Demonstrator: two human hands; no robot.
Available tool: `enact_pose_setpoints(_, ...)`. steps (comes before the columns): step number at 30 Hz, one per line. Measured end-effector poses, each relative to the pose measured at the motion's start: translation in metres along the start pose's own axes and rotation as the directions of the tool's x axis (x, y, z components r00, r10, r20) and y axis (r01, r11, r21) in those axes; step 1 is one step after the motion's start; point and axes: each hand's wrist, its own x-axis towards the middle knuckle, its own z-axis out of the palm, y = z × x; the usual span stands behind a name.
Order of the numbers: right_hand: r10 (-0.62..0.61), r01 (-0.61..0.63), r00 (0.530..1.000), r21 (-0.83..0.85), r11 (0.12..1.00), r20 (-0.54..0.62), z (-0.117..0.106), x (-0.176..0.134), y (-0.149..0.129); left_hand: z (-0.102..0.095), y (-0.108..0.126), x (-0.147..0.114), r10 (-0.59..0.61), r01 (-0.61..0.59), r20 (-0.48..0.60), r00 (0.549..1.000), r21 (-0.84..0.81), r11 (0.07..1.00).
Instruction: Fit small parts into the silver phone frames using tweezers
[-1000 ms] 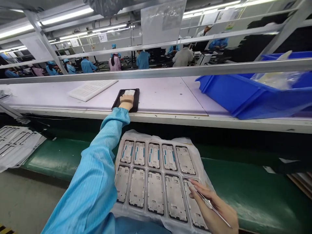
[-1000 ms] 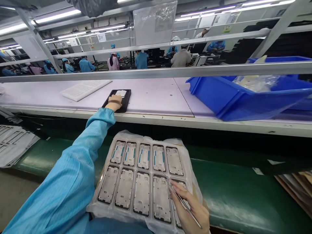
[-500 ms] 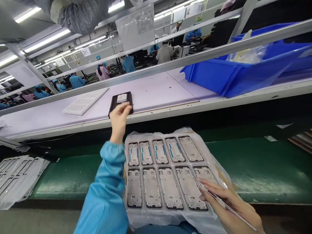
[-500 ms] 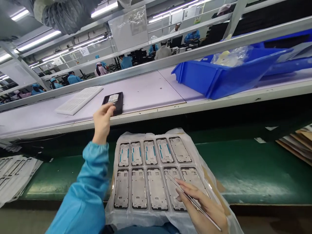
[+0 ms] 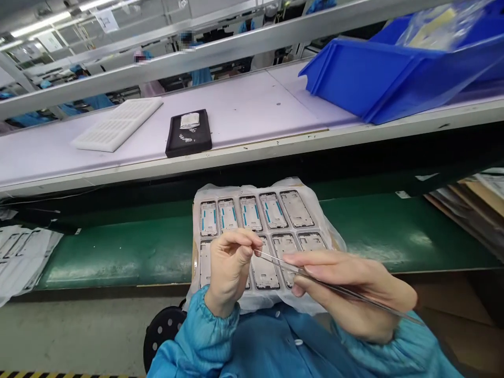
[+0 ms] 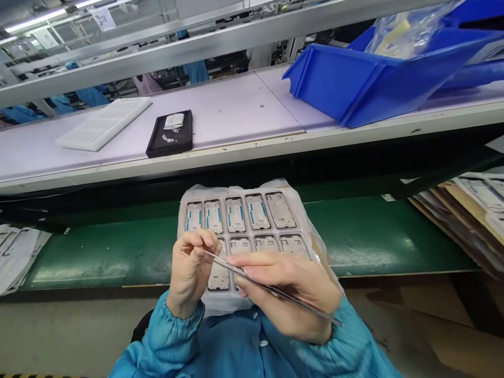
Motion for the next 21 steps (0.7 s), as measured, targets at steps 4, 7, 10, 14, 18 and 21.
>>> enact_pose_setpoints(4,-0.049,0.05,0.998,-0.02,0.999,0.024,0.0,0.003,0.002,-0.002,-0.001,-0.005,-0.008,0.008,0.004,1.0,-0.01,1.0)
enact_pose_setpoints(7,-0.05,0.05,0.998,0.001,0.999,0.026,-0.001,0.004,-0.002,-0.001,-0.002,-0.005,0.009,-0.009,-0.011,1.0,-0.005,1.0)
enact_pose_setpoints(10,-0.04,0.039,0.998,0.023,0.999,0.052,-0.005,0.0,-0.006,0.002,-0.002,-0.007,0.025,-0.025,-0.029,0.999,0.003,1.0)
enact_pose_setpoints(14,-0.005,0.004,0.999,0.039,0.999,0.04,-0.008,-0.007,-0.009,0.007,0.001,-0.012,0.032,-0.029,-0.065,0.997,0.052,0.998)
enact_pose_setpoints(18,-0.012,0.011,1.0,0.032,0.999,0.005,-0.011,-0.007,-0.014,0.012,0.001,-0.016,0.046,-0.042,-0.053,0.998,0.081,0.996)
enact_pose_setpoints(21,-0.017,0.015,0.999,0.045,0.999,0.048,-0.015,-0.006,-0.017,0.015,-0.002,-0.017,0.086,-0.083,-0.04,0.996,0.07,0.994)
